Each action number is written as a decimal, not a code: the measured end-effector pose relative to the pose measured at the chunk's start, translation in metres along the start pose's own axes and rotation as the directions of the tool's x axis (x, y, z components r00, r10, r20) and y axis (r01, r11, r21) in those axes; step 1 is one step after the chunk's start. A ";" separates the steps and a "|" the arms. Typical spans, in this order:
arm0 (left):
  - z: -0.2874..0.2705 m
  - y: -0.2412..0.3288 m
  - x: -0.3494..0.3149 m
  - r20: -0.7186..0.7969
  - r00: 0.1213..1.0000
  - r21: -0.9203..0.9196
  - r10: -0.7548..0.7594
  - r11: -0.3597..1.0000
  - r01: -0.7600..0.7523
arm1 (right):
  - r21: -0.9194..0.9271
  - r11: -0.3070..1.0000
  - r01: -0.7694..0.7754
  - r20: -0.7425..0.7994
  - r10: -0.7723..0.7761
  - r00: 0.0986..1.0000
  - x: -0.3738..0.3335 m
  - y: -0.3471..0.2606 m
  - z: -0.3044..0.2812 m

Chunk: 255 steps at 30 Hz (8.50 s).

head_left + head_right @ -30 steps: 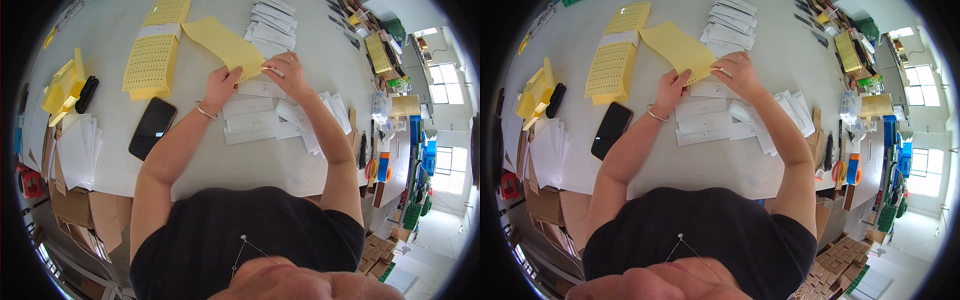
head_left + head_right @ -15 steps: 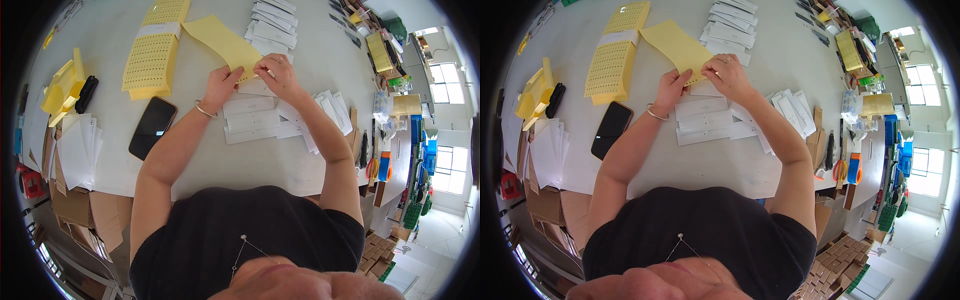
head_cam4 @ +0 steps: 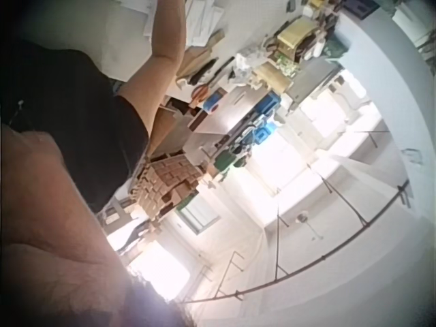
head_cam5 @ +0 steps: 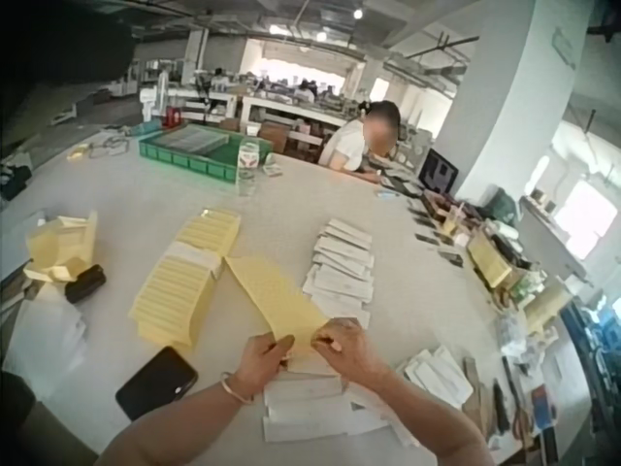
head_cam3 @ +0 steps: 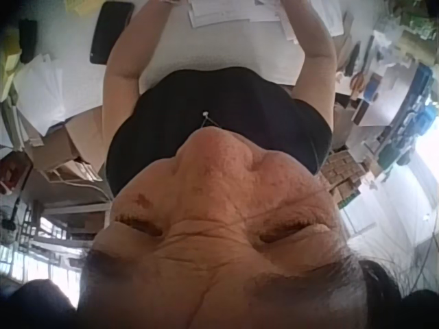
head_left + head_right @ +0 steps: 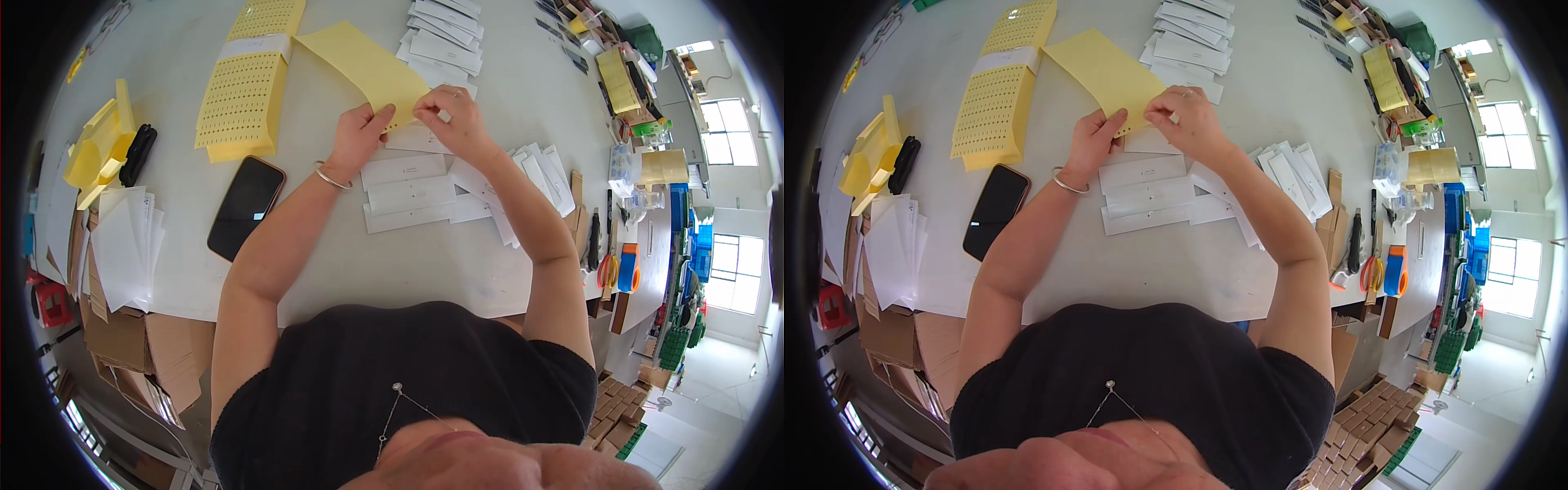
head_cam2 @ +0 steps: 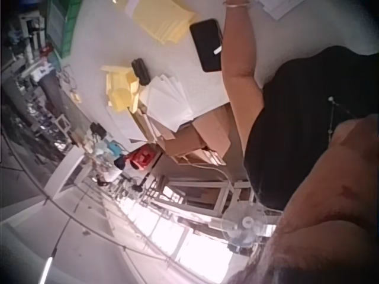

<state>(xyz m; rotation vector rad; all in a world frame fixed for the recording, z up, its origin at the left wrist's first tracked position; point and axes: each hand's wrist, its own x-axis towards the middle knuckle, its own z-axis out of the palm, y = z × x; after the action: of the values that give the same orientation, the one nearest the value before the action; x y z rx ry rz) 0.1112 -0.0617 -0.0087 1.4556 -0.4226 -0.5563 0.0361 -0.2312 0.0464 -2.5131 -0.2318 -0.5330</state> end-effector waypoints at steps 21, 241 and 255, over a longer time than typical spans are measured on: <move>0.002 -0.001 0.002 -0.302 0.953 -0.213 -0.001 0.975 -0.066 | -0.586 0.809 0.046 0.026 -0.038 0.999 0.004 0.096 -0.004; 0.002 -0.002 0.006 -0.431 0.898 -0.331 0.084 0.912 -0.244 | -0.660 0.743 -0.112 0.045 0.187 0.981 0.041 0.089 0.021; 0.000 -0.003 0.010 -0.437 0.893 -0.375 0.111 0.880 -0.292 | -0.306 0.937 -0.169 0.271 0.255 0.928 0.002 0.078 -0.010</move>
<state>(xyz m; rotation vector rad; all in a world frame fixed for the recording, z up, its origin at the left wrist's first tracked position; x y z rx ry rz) 0.1187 -0.0679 -0.0125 1.0383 -0.1074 -0.1468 0.0562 -0.3018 0.0173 -2.8454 0.0083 -0.0847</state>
